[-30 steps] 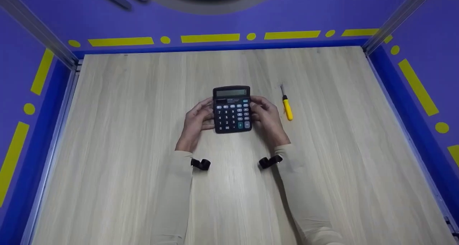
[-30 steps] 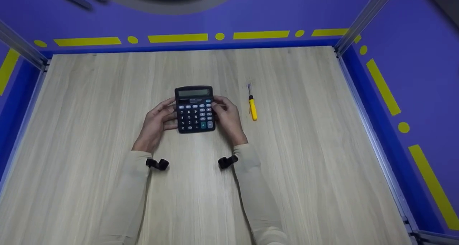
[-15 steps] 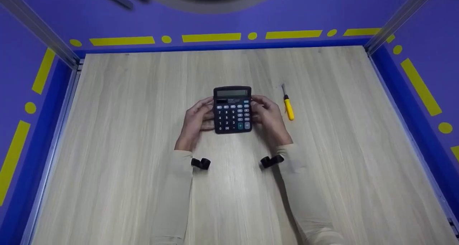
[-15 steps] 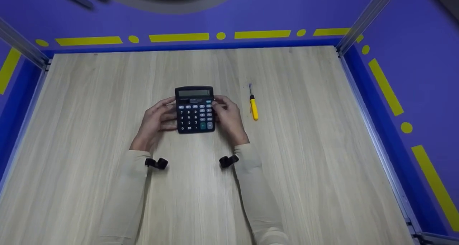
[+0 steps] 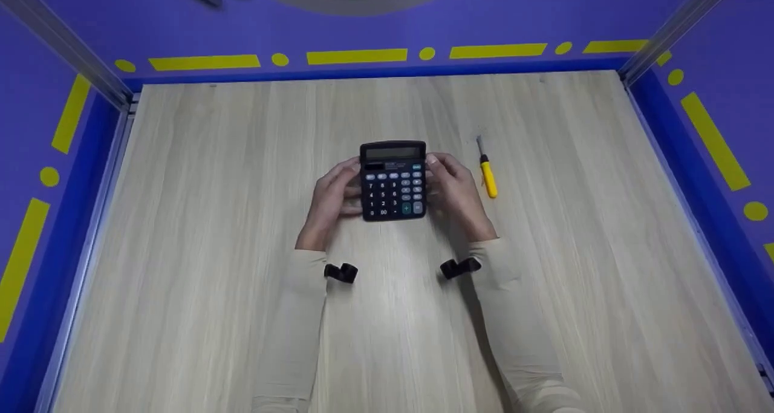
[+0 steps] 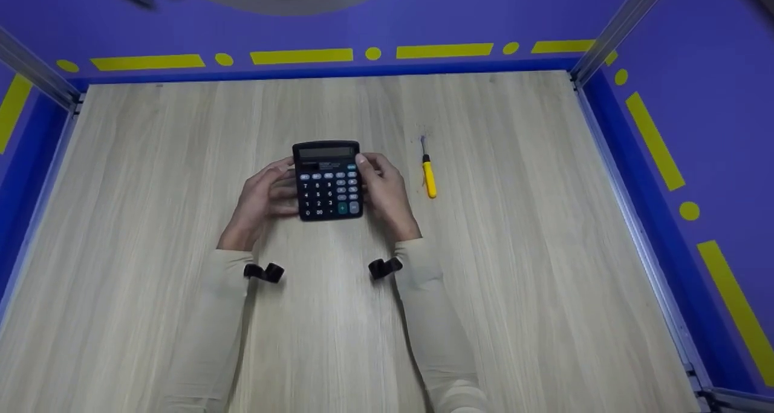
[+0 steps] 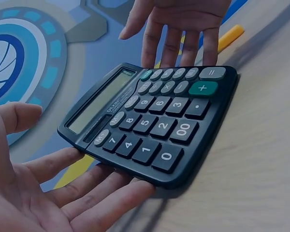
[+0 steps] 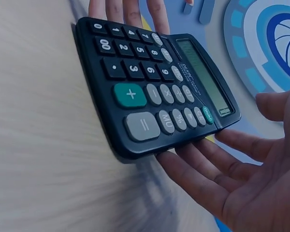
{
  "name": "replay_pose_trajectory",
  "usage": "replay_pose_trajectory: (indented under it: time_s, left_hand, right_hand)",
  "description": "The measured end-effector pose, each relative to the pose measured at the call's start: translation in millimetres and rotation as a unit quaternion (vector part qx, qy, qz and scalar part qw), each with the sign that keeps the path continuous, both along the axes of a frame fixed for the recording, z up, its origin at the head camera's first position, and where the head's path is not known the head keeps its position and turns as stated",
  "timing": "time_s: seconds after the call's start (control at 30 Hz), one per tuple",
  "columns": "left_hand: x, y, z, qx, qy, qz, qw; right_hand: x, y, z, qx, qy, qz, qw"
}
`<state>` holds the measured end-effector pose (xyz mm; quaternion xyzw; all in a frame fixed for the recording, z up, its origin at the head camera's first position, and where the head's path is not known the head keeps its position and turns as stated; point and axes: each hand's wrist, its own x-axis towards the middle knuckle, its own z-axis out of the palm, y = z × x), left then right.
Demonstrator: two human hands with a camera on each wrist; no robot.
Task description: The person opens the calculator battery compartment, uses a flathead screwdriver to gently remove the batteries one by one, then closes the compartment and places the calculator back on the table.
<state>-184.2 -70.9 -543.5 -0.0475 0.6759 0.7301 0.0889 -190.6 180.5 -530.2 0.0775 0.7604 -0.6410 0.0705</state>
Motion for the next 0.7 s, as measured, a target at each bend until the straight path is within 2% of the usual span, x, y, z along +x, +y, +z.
replay_pose_trajectory:
  time_s: [0.13, 0.33, 0.57, 0.7]
  left_hand:
    - [-0.1, -0.1, 1.3, -0.001, 0.013, 0.013, 0.9998]
    - [-0.5, 3.5, 3.7, 0.023, 0.021, 0.035, 0.9989]
    - [-0.3, 12.7, 7.3, 0.044, 0.036, 0.051, 0.9971]
    - [1.3, 18.2, 6.8, 0.05, 0.037, 0.067, 0.9958]
  right_hand:
    - [0.1, -1.9, 2.4, 0.004, 0.013, 0.001, 1.0]
    - [2.3, -3.8, 5.8, -0.009, 0.031, -0.003, 0.999]
    - [3.1, -3.3, 10.8, 0.015, 0.075, -0.013, 0.997]
    - [4.9, -3.7, 12.7, 0.028, 0.083, -0.019, 0.996]
